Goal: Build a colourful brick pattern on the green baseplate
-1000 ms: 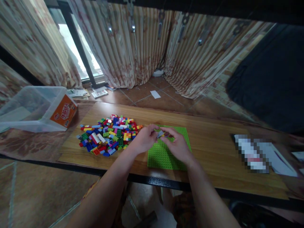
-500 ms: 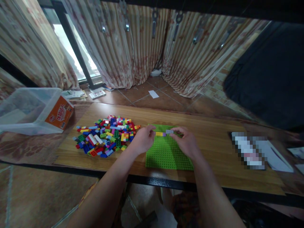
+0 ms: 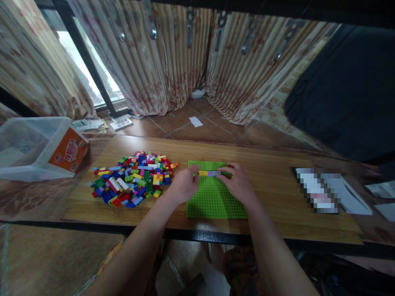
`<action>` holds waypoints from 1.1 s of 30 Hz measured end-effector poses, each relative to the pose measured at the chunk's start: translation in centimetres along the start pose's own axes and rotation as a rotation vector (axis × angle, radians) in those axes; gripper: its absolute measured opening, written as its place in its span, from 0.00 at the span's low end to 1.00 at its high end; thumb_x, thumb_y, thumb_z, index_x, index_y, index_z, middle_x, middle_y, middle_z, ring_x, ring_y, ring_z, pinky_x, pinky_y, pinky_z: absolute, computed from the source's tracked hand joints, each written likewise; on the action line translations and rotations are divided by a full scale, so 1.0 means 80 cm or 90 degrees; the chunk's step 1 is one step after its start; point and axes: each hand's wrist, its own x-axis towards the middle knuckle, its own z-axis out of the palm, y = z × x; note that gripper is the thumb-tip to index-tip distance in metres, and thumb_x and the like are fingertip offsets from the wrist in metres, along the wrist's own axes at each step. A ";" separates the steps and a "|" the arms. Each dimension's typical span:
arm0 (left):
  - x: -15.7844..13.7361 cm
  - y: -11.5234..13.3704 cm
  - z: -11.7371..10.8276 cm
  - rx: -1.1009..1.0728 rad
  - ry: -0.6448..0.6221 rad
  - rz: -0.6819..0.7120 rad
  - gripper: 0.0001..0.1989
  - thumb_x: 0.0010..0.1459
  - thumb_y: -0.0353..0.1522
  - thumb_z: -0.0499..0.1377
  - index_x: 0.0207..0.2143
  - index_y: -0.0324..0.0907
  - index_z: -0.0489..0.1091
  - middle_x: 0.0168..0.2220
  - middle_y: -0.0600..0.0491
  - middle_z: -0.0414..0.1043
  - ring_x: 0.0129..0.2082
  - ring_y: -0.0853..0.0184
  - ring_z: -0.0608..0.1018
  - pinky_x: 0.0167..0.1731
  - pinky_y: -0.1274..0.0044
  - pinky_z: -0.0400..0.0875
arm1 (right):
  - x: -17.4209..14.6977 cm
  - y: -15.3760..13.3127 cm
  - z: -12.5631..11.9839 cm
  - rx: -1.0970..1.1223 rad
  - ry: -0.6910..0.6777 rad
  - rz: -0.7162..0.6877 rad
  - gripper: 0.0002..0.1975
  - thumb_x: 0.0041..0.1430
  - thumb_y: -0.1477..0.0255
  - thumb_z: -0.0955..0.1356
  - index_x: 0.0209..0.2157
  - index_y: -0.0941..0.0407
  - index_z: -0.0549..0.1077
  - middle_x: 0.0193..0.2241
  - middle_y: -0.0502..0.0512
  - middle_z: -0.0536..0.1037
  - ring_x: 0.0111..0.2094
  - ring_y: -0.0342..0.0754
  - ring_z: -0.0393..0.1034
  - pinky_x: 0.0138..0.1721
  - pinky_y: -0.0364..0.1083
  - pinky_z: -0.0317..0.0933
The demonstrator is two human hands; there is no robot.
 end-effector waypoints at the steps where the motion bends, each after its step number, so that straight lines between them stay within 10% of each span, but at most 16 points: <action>1: 0.000 0.000 0.001 0.015 0.005 0.000 0.17 0.61 0.26 0.50 0.52 0.38 0.66 0.45 0.45 0.75 0.43 0.63 0.78 0.45 0.74 0.70 | 0.000 0.000 0.000 -0.008 0.001 -0.002 0.11 0.52 0.65 0.71 0.38 0.51 0.81 0.45 0.60 0.71 0.49 0.58 0.65 0.51 0.58 0.59; 9: -0.008 0.007 0.035 0.198 0.097 0.194 0.22 0.61 0.30 0.53 0.59 0.42 0.63 0.59 0.42 0.63 0.58 0.56 0.66 0.57 0.63 0.62 | -0.003 0.003 0.003 -0.054 0.012 -0.027 0.10 0.55 0.65 0.69 0.38 0.50 0.81 0.46 0.60 0.72 0.50 0.58 0.65 0.50 0.58 0.60; 33: -0.011 0.018 0.056 0.312 0.098 0.187 0.21 0.64 0.30 0.48 0.59 0.48 0.61 0.57 0.46 0.64 0.56 0.55 0.66 0.50 0.61 0.66 | 0.006 0.007 0.007 0.046 0.046 0.032 0.11 0.55 0.63 0.68 0.31 0.54 0.78 0.40 0.59 0.73 0.46 0.54 0.68 0.50 0.55 0.61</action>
